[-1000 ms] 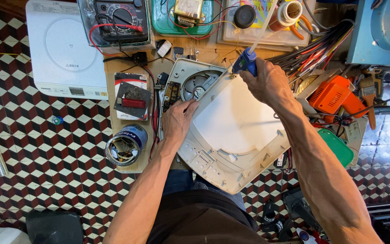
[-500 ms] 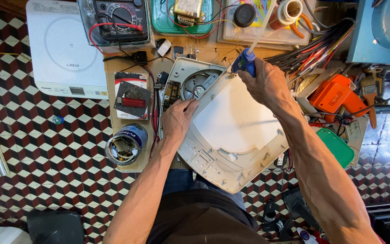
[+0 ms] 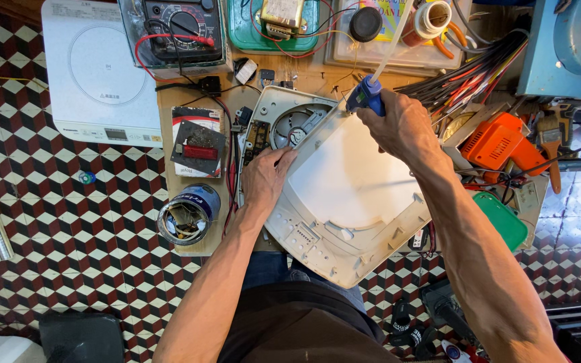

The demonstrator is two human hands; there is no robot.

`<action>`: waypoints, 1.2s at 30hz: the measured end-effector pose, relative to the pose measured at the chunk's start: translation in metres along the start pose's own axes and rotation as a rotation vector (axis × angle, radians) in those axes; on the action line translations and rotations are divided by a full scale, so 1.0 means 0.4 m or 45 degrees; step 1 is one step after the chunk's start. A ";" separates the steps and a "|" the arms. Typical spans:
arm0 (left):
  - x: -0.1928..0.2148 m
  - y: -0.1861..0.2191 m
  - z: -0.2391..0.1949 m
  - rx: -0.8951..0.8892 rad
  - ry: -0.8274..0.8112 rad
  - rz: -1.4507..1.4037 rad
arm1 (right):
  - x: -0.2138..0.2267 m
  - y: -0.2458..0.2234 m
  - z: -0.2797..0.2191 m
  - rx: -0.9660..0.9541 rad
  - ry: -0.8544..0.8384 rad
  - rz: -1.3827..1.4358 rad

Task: The person uses a hot glue gun to apply glue to the edges of a white plastic appliance casing. They insert a glue stick, apply glue to several points along the rim, and reposition the casing to access different areas.

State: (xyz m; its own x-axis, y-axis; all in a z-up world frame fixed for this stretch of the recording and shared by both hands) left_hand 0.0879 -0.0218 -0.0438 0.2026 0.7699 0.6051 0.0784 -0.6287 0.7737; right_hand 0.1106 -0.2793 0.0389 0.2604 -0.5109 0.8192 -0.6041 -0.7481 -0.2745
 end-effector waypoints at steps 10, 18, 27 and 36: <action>-0.006 -0.006 -0.001 0.030 -0.028 0.019 | 0.001 0.002 0.019 0.232 0.148 -0.050; 0.064 0.334 0.103 -0.444 0.180 -0.289 | 0.021 -0.045 -0.041 0.485 0.371 0.115; -0.013 0.525 0.258 -0.572 -0.173 -0.237 | 0.023 -0.024 -0.043 0.480 0.369 0.087; -0.006 0.510 0.228 -0.636 -0.058 -0.572 | 0.038 -0.025 -0.043 0.456 0.341 0.141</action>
State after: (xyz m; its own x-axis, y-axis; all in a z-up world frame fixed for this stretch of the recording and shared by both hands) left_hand 0.1924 -0.1621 0.0954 0.2974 0.9326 0.2043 -0.2943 -0.1140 0.9489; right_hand 0.1077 -0.2722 0.0629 -0.0235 -0.5038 0.8635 -0.3069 -0.8184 -0.4859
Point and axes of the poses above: each hand's wrist, its own z-axis towards the middle knuckle, its own x-axis out of the back of the hand, y = z × x, the point moved 10 cm from there along z, towards the middle knuckle, and after that the axes turned 11 degrees about y, right-handed, at the moved point
